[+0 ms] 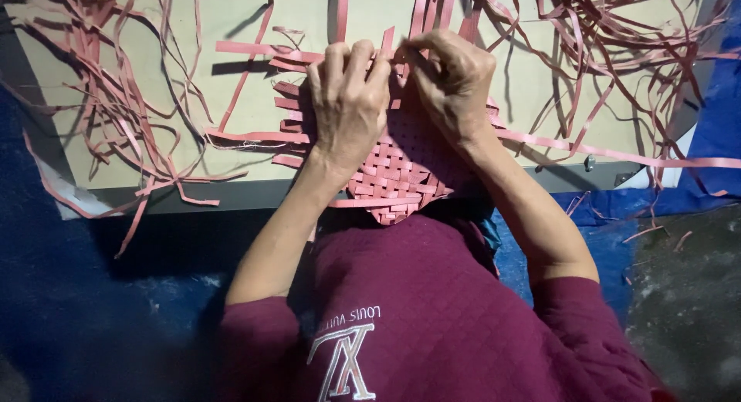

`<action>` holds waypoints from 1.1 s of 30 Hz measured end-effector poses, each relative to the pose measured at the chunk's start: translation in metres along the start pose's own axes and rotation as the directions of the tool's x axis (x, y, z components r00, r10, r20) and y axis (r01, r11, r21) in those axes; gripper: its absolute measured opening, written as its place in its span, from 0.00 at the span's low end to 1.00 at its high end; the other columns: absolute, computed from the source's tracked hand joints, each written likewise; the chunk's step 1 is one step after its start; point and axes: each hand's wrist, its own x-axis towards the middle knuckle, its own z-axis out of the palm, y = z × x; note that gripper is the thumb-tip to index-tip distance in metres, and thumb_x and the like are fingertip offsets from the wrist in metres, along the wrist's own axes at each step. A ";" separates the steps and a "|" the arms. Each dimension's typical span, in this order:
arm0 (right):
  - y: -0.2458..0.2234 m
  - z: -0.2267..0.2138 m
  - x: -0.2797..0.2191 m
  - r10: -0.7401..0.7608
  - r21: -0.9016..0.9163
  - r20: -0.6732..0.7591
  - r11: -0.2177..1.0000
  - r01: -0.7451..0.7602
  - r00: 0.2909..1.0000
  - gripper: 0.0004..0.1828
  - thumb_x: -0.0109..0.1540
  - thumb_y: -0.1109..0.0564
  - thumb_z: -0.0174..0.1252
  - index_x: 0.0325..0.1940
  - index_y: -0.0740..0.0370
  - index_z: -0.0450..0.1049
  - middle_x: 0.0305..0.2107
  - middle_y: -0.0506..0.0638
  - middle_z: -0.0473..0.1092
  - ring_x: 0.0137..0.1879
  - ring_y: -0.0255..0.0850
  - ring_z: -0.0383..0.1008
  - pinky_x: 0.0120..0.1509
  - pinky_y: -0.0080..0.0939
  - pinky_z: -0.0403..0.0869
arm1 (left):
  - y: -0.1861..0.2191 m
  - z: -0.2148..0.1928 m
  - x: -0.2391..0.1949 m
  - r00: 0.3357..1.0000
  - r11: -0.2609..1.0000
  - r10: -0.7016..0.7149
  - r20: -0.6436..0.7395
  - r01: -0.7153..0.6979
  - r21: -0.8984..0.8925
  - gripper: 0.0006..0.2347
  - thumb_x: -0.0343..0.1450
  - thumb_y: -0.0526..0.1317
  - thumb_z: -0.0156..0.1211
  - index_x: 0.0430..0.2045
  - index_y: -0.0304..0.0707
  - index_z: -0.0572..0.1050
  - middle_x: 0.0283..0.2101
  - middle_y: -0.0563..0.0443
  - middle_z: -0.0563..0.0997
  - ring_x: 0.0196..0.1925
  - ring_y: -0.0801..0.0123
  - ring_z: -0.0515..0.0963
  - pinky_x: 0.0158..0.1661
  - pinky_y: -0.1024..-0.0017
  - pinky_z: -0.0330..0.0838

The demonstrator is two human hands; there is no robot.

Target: The person weaves pink plastic strips by hand on a flat work surface, interlacing them in an over-under pattern to form a growing woven mat. The hands repeatedly pull and adjust the strips to tighten the weave.

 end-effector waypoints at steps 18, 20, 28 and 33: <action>0.019 -0.022 -0.031 0.057 -0.350 0.034 0.936 -0.042 0.998 0.07 0.61 0.62 0.55 0.42 0.57 0.74 0.21 0.45 0.67 0.24 0.31 0.62 0.27 0.30 0.64 | 0.003 0.003 -0.001 0.987 0.995 0.098 -0.130 -0.092 0.048 0.07 0.60 0.32 0.69 0.26 0.39 0.76 0.41 0.57 0.73 0.41 0.68 0.66 0.43 0.70 0.50; 0.025 -0.022 -0.035 0.054 -0.430 0.096 0.903 -0.008 0.994 0.12 0.58 0.61 0.56 0.46 0.52 0.73 0.24 0.45 0.69 0.28 0.33 0.64 0.35 0.33 0.61 | 0.002 0.004 -0.003 0.990 0.996 0.086 -0.108 -0.085 0.016 0.07 0.61 0.33 0.68 0.27 0.38 0.76 0.42 0.58 0.73 0.42 0.67 0.66 0.44 0.69 0.50; 0.013 -0.010 -0.020 -0.026 -0.548 0.160 0.829 0.111 0.987 0.13 0.60 0.59 0.53 0.46 0.43 0.72 0.24 0.43 0.74 0.26 0.30 0.67 0.43 0.37 0.56 | 0.004 -0.002 0.001 0.997 0.999 0.052 -0.049 -0.052 -0.005 0.13 0.65 0.34 0.66 0.41 0.36 0.72 0.42 0.53 0.73 0.44 0.66 0.69 0.46 0.65 0.53; 0.004 -0.011 -0.015 0.040 -0.377 0.161 0.926 0.024 0.986 0.15 0.52 0.59 0.44 0.39 0.52 0.72 0.17 0.45 0.66 0.25 0.37 0.61 0.44 0.42 0.52 | 0.003 -0.001 0.002 0.990 0.993 0.110 -0.089 -0.106 0.047 0.10 0.62 0.33 0.68 0.33 0.37 0.75 0.41 0.55 0.72 0.41 0.66 0.67 0.45 0.67 0.52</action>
